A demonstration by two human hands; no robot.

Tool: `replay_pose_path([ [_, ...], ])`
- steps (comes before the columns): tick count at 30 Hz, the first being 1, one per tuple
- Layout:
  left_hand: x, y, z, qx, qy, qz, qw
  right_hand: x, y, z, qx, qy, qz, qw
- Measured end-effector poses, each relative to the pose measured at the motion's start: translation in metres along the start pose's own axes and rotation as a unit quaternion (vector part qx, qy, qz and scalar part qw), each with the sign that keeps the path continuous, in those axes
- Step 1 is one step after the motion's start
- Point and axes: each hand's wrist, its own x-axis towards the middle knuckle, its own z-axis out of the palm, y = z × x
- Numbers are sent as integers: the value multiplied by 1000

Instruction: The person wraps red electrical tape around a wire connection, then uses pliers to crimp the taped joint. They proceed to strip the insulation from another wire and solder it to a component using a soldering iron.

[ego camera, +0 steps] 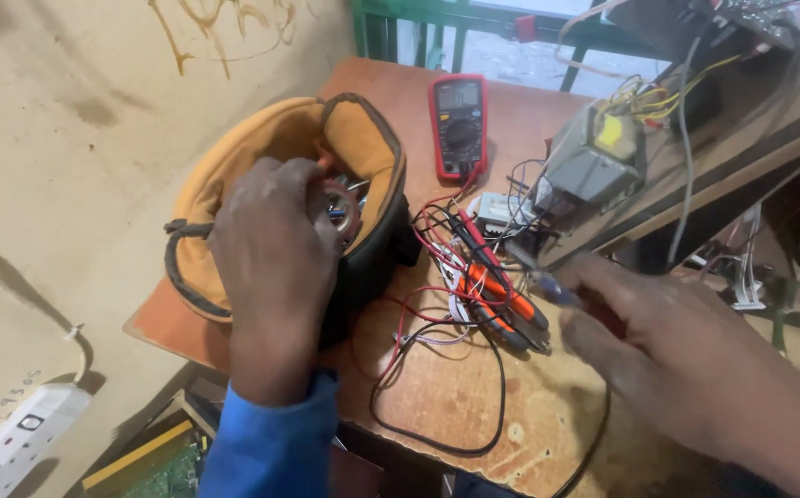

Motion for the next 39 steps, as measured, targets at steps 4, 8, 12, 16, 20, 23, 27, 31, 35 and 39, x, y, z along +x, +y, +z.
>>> replay_pose_path([
  [4,1,48,-9,-93,16,62,994,4,-4,-10,1,6,42,999],
  [8,-5,85,-14,-206,-8,120,971,2,22,-8,-126,17,-21,992],
  [12,-12,111,-25,-365,-74,174,912,-5,62,12,-214,-22,24,976],
  [16,-28,144,-3,-463,-227,183,837,-31,83,25,-190,-83,45,977],
  [20,-53,187,26,-542,-245,228,771,-37,171,50,-64,-52,-3,997],
  [23,-68,219,46,-565,-246,232,753,-40,200,31,74,-1,92,993],
  [27,-83,249,88,-571,-164,201,779,-49,175,-3,326,156,193,912],
  [31,-85,258,80,-548,-184,181,796,-31,201,19,354,135,-96,920],
  [35,-78,261,83,-543,-155,210,798,-19,202,27,363,137,-67,919],
  [39,-73,256,67,-660,-227,161,698,-18,213,35,378,182,-115,900],
])
